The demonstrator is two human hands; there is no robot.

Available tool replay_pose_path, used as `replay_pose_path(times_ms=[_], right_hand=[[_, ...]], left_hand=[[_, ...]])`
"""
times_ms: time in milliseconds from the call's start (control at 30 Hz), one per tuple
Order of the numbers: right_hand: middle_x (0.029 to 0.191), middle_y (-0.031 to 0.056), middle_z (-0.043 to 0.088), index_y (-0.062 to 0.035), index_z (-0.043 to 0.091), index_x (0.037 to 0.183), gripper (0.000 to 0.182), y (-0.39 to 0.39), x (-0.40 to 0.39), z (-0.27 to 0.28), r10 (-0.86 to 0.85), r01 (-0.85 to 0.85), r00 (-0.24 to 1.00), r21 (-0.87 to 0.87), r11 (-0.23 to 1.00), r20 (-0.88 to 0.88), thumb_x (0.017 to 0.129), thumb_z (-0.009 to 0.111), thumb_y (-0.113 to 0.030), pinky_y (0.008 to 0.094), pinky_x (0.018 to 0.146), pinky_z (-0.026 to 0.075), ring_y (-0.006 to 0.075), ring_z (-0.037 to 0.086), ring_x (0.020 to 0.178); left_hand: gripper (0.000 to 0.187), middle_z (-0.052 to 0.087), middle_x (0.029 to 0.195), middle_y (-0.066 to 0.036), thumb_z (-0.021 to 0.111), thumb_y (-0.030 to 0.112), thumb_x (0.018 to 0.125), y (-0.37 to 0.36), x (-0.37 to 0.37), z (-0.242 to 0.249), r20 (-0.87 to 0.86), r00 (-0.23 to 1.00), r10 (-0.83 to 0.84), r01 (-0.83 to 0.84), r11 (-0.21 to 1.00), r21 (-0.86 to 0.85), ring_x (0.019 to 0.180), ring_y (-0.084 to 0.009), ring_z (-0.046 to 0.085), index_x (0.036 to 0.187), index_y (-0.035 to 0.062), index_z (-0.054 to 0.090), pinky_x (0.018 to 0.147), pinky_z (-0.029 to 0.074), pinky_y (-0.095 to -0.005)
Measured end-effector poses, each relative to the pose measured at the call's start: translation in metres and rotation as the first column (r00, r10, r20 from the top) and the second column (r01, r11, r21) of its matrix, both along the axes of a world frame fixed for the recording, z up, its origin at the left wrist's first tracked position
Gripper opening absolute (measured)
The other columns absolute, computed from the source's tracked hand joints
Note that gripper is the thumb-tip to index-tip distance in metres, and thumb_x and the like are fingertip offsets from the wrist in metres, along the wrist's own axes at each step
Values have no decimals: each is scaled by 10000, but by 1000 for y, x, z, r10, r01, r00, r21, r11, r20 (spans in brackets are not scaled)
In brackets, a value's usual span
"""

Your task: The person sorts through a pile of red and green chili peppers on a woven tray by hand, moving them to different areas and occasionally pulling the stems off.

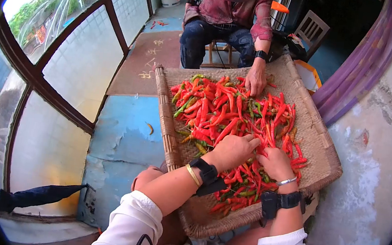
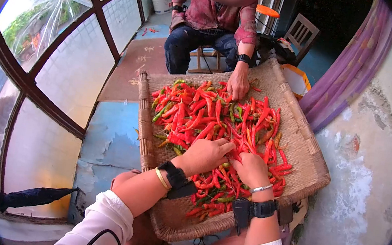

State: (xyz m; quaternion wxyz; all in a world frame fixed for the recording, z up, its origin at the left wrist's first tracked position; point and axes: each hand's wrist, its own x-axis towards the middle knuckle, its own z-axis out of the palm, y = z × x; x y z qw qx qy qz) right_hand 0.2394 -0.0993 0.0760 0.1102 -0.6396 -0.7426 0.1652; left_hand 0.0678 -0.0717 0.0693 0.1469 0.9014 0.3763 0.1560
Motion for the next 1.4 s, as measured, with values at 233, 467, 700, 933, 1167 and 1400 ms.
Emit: replay_pose_path(times_ms=[233, 467, 700, 933, 1167, 1400], right_hand=[[697, 181, 591, -10, 598, 760, 258, -4, 13, 9, 16, -67, 974, -221, 973, -225, 761, 600, -269, 406, 609, 453, 339, 571, 656], [641, 118, 574, -6, 601, 893, 244, -1, 27, 9, -281, 87, 672, -304, 949, -685, 768, 619, -215, 312, 537, 465, 186, 566, 558], [949, 164, 607, -40, 593, 889, 279, -9, 17, -14, 143, -114, 975, -171, 979, 171, 717, 647, -254, 436, 769, 461, 336, 572, 889], [931, 203, 599, -45, 547, 1039, 442, -6, 0, -28, 281, -237, 955, -327, 915, 96, 687, 683, -274, 436, 794, 443, 347, 566, 913], [919, 182, 611, -55, 566, 997, 438, -5, 0, -27, 347, -281, 934, -425, 861, 85, 664, 690, -312, 437, 783, 451, 343, 575, 905], [906, 155, 619, -107, 602, 991, 360, -3, -1, -38, 397, -313, 906, -406, 859, 143, 666, 675, -245, 422, 778, 455, 328, 577, 904]], left_hand=[[256, 581, 891, -103, 583, 217, 765, -1, 8, -8, 112, 985, -128, 132, 991, -28, 759, -288, 596, 965, 60, 553, 609, 488, -388], [210, 599, 764, -145, 568, 246, 785, 2, -7, 4, 206, 976, 72, -55, 995, -89, 721, -325, 586, 874, 55, 575, 624, 468, -418], [255, 595, 807, -108, 562, 260, 792, 12, -36, 13, 234, 828, 510, -555, 806, 207, 721, -295, 601, 976, 84, 551, 590, 495, -394], [236, 601, 842, -97, 588, 215, 763, 4, -22, -17, -282, 959, 27, -45, 997, -60, 754, -272, 609, 963, 91, 574, 609, 499, -384], [128, 631, 759, -76, 578, 128, 743, -1, -18, -9, -449, 893, 27, -69, 995, -78, 756, -244, 630, 856, 92, 625, 599, 504, -367], [99, 608, 712, -86, 557, 138, 727, 0, -22, -39, -413, 911, -13, 4, 1000, -22, 688, -260, 621, 814, 115, 597, 560, 491, -383]])
